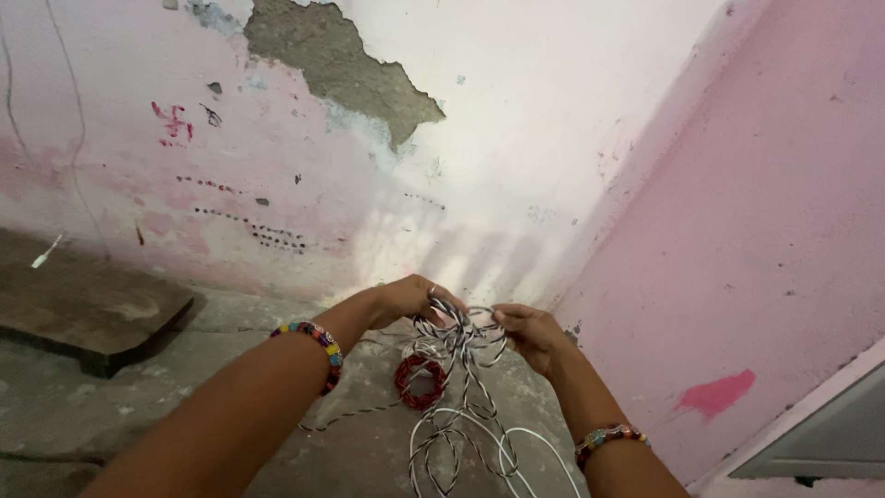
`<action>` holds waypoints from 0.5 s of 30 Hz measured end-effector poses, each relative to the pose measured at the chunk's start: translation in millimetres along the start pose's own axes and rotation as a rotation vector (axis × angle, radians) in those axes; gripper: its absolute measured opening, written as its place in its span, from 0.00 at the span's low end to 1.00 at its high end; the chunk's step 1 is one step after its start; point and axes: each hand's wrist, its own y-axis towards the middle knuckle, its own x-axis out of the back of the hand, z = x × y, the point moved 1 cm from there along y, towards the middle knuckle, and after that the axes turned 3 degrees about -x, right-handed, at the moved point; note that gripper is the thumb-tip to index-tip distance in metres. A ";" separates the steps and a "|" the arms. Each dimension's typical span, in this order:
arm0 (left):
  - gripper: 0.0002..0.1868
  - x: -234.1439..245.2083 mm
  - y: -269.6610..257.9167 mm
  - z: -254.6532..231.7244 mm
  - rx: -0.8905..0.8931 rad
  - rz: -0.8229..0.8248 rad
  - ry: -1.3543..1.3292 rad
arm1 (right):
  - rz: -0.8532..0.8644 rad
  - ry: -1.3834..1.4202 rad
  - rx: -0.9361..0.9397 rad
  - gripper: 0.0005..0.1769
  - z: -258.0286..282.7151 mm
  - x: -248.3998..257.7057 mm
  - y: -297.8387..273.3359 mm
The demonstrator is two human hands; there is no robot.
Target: The person coils various black and white cables by hand while sitting on the floor.
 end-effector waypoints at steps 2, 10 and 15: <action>0.20 3.1 -5.6 -1.8 0.052 -0.040 -0.033 | -0.045 0.087 0.030 0.15 -3.1 10.9 10.9; 0.16 36.7 13.4 48.9 -0.031 0.013 0.075 | -0.263 0.577 0.079 0.18 3.9 25.9 29.6; 0.19 34.0 14.5 47.4 0.053 -0.142 -0.223 | -0.097 0.412 0.131 0.19 14.8 18.2 30.2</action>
